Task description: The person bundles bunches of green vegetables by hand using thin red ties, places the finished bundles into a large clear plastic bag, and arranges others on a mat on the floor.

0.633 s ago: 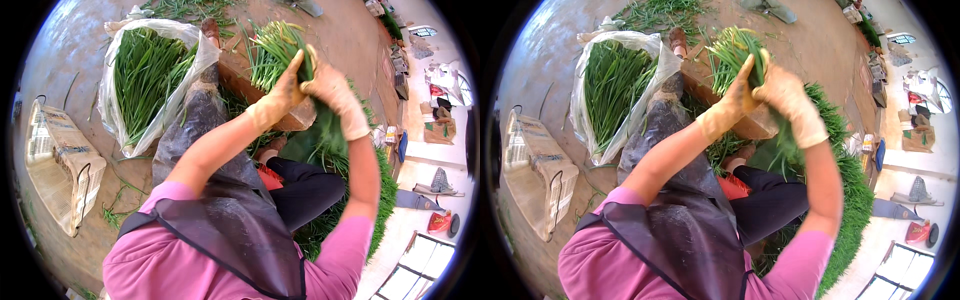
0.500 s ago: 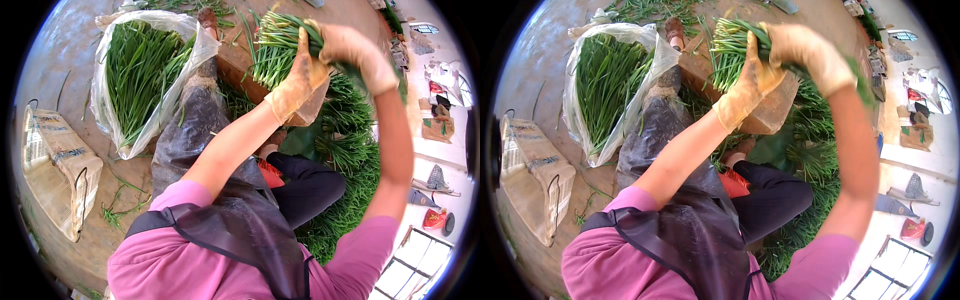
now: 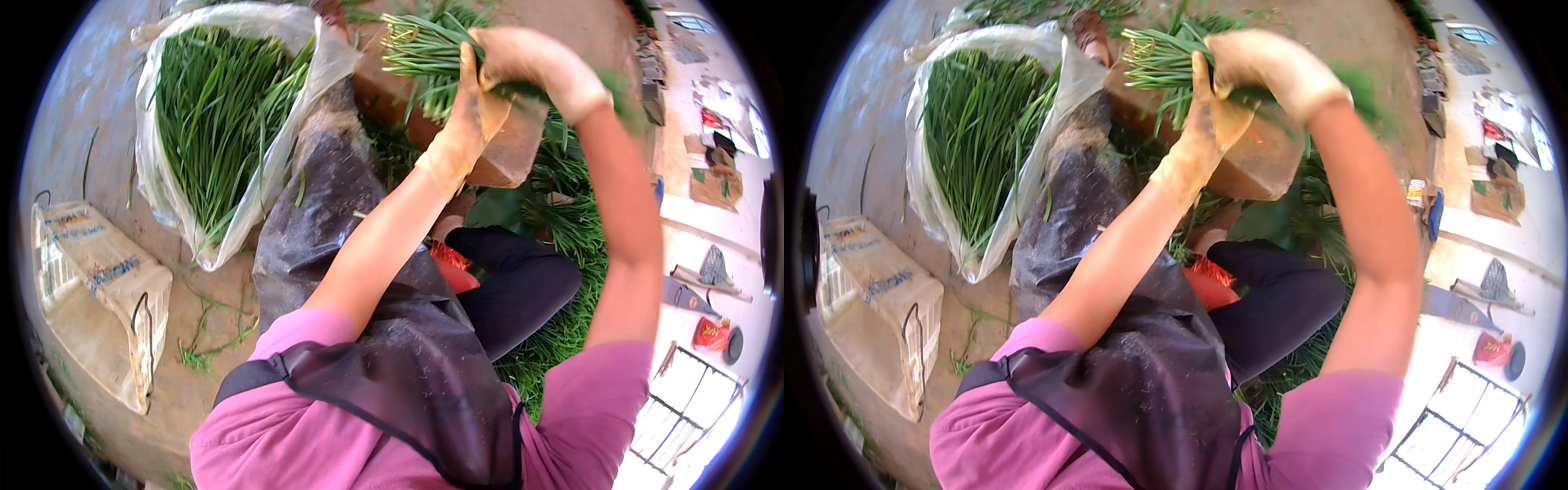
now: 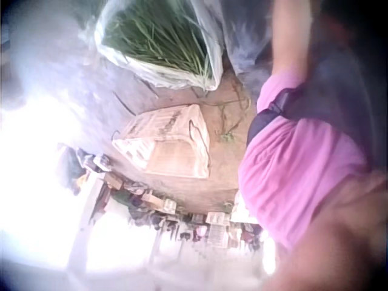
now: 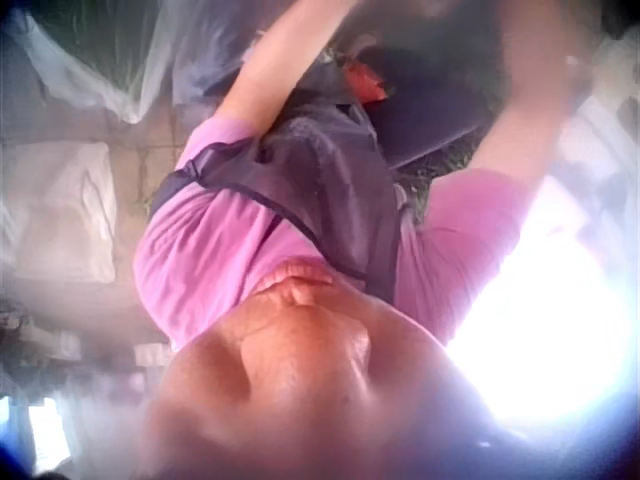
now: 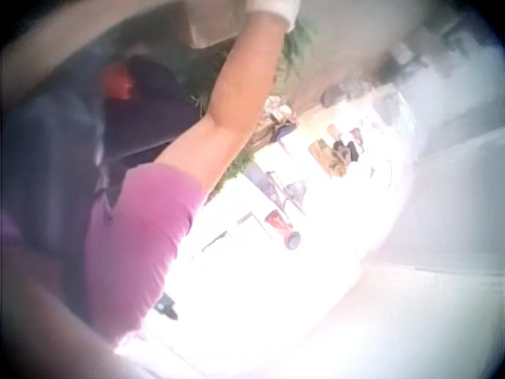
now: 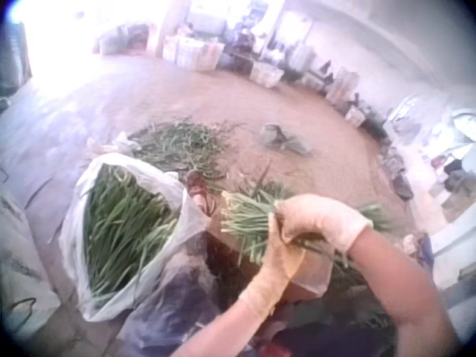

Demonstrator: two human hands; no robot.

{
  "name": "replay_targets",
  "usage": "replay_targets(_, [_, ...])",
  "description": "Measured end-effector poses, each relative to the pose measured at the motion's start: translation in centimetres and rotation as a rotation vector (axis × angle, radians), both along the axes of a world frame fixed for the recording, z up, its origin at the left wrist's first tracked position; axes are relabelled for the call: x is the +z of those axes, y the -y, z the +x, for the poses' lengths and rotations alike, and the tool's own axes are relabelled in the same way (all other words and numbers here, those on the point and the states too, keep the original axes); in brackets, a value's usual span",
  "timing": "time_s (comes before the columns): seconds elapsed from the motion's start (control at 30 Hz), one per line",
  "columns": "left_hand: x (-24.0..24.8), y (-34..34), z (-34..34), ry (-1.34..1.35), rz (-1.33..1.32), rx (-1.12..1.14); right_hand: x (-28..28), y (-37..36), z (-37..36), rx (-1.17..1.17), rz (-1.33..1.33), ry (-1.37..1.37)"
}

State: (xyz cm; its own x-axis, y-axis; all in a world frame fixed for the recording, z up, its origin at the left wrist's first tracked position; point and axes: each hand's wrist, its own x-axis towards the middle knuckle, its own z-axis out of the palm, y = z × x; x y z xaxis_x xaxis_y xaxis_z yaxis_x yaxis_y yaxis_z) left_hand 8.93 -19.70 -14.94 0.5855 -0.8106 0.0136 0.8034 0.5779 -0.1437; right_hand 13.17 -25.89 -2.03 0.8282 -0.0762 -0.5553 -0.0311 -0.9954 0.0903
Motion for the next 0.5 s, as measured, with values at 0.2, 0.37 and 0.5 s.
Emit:
replay_targets(0.2, [6.6,-9.9,-1.4,0.958,0.331,-0.068,1.0,-4.4,-15.0,-0.553,1.077,1.036])
replay_targets(0.37, [7.0,-19.5,-5.4,1.094,0.398,-0.420,1.3,-14.6,-17.6,-0.756,1.500,1.396])
replay_targets(0.5, [8.6,-27.7,-6.3,1.031,0.798,-0.770,-2.1,-13.1,-18.5,-0.892,1.959,1.586])
